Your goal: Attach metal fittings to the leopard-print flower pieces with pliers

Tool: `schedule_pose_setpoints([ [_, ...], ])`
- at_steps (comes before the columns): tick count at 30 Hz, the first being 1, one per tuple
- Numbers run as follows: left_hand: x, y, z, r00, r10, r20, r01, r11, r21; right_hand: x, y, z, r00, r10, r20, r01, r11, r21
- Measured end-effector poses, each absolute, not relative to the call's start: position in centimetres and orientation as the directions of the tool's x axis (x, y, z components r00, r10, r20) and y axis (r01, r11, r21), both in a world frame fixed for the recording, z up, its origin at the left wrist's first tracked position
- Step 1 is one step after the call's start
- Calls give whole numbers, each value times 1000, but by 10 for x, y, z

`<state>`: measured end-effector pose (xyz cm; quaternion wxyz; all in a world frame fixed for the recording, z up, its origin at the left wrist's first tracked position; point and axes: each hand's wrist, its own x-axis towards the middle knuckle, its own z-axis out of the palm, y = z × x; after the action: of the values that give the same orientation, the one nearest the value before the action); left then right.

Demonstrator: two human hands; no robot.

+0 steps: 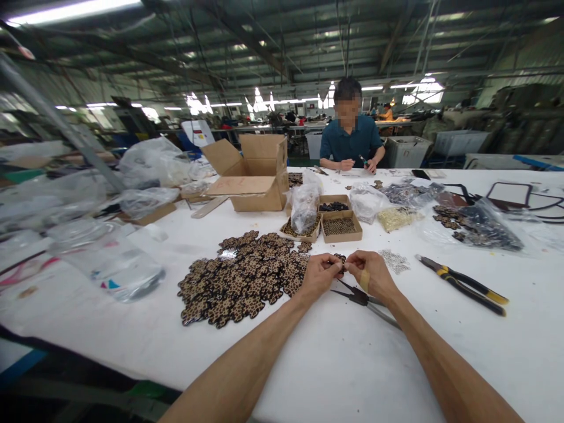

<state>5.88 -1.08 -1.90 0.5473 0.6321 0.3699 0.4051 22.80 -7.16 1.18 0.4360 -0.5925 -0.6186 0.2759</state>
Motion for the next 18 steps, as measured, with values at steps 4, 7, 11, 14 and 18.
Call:
schedule_pose_setpoints([
  [4, 59, -11, -20, 378, 919, 112, -33, -108, 994, 222, -73, 14, 73, 975, 209, 553, 134, -822],
  [7, 60, -11, -19, 380, 920, 94, -80, -69, 994, 216, -73, 12, 120, 973, 199, 555, 100, -825],
  [11, 60, -11, -19, 380, 922, 71, -75, -46, 996, 211, -73, 11, 149, 967, 205, 548, 92, -832],
  [14, 60, -13, -18, 407, 908, 105, -57, -89, 994, 213, -73, 12, 159, 968, 195, 532, 82, -843],
  [18, 59, -18, -16, 433, 884, 175, -88, -152, 984, 224, -70, 13, 200, 963, 181, 504, 57, -862],
])
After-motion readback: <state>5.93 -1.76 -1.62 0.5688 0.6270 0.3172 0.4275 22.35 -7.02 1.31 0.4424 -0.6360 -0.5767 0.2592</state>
